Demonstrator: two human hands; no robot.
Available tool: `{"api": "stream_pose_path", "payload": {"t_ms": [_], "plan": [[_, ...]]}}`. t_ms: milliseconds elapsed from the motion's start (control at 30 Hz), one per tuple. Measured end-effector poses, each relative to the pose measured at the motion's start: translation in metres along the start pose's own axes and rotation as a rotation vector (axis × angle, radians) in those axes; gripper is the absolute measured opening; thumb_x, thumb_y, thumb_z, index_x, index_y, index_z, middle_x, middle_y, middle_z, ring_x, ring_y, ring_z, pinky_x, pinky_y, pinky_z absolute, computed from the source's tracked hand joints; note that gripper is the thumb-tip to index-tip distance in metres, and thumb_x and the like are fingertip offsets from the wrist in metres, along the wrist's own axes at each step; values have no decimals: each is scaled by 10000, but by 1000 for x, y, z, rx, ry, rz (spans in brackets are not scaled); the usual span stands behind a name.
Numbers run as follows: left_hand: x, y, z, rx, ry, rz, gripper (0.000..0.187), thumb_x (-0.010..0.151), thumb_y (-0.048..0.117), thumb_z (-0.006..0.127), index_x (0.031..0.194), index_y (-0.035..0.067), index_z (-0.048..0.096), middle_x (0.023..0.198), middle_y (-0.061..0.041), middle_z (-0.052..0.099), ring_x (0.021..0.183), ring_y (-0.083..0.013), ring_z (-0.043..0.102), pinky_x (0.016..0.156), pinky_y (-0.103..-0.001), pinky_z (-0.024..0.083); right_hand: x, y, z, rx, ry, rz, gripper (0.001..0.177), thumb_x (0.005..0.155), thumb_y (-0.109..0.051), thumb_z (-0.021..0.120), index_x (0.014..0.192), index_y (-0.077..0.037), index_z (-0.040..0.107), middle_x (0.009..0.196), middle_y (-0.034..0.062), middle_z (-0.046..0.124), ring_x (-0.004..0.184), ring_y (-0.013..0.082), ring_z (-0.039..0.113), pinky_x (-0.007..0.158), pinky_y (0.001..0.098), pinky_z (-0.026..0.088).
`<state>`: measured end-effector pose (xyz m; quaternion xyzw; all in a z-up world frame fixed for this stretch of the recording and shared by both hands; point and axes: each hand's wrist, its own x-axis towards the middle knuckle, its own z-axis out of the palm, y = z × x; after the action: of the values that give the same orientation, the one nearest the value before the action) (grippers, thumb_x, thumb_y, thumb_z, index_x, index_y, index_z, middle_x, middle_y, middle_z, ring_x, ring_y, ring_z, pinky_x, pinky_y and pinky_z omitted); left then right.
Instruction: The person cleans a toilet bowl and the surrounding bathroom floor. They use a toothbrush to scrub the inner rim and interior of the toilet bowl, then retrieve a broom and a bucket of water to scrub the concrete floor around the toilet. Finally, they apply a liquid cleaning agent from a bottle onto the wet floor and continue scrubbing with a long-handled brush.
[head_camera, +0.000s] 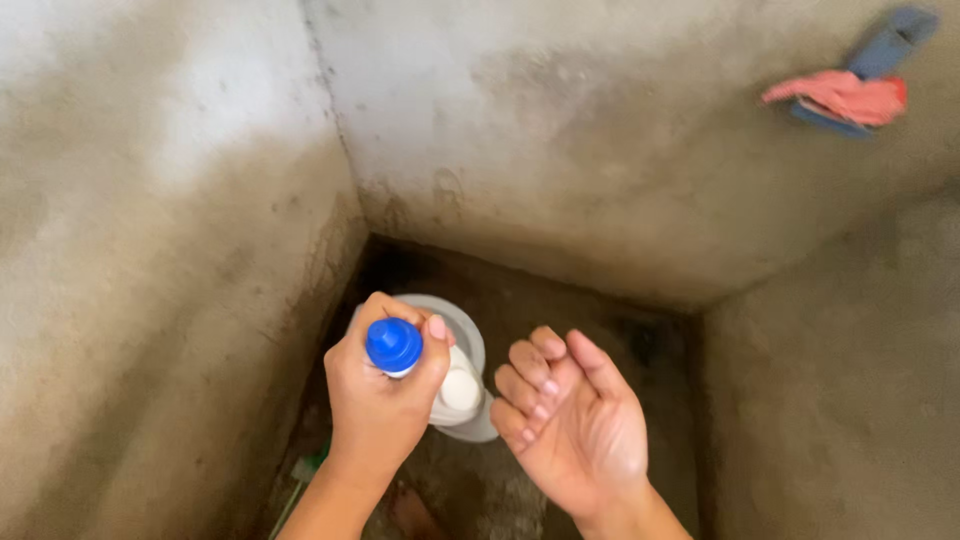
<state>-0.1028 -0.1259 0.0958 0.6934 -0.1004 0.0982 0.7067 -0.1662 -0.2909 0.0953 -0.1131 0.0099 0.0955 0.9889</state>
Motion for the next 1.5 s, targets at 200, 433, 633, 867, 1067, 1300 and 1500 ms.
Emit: {"api": "stream_pose_path", "payload": {"t_ms": [200,433,633,867,1067,1300,1500], "plan": [[-50,19,15,8,-52,60,163,912,59,738,838,38,595,773,-16,713,709,-43,622,636,-226,535,-56,8,14,58,-73,90,284,1064,-361,368,960,-122,480,768,5,395,688,150,378,599,286,343],[-88,36,11,-47,-124,97,160,929,38,717,849,40,578,813,-11,718,753,-32,636,671,-221,552,-98,27,19,41,-94,102,244,1046,-356,381,956,-141,453,791,15,408,683,161,377,584,293,317],[-104,42,-9,-42,-204,117,147,893,18,714,848,39,576,806,-14,709,758,-41,641,678,-226,557,-116,57,19,59,-102,38,274,1056,-388,387,957,-142,453,766,16,414,655,163,368,566,296,310],[-125,51,-44,44,-330,44,178,903,52,730,818,45,573,759,-15,739,700,-43,666,639,-221,561,-147,114,15,138,-57,-150,285,1054,-393,374,956,-138,454,730,11,395,630,157,363,542,293,302],[-156,56,-42,40,-494,54,183,879,69,741,816,39,572,755,-32,718,710,-53,648,661,-236,556,-198,136,-6,223,56,-328,269,1044,-357,419,926,-121,468,704,0,360,614,144,353,527,285,293],[-196,60,2,-6,-693,-7,185,897,102,729,814,41,576,763,-26,727,709,-66,661,672,-245,554,-300,113,-139,173,603,-713,184,974,-225,582,858,-82,569,640,-13,424,561,107,402,492,260,381],[-243,56,50,53,-782,-52,177,893,104,731,805,37,594,738,-30,736,688,-59,653,646,-238,543,-507,84,-352,373,1012,-1071,207,986,-133,611,792,-134,538,731,29,563,692,150,541,735,322,503]]}}
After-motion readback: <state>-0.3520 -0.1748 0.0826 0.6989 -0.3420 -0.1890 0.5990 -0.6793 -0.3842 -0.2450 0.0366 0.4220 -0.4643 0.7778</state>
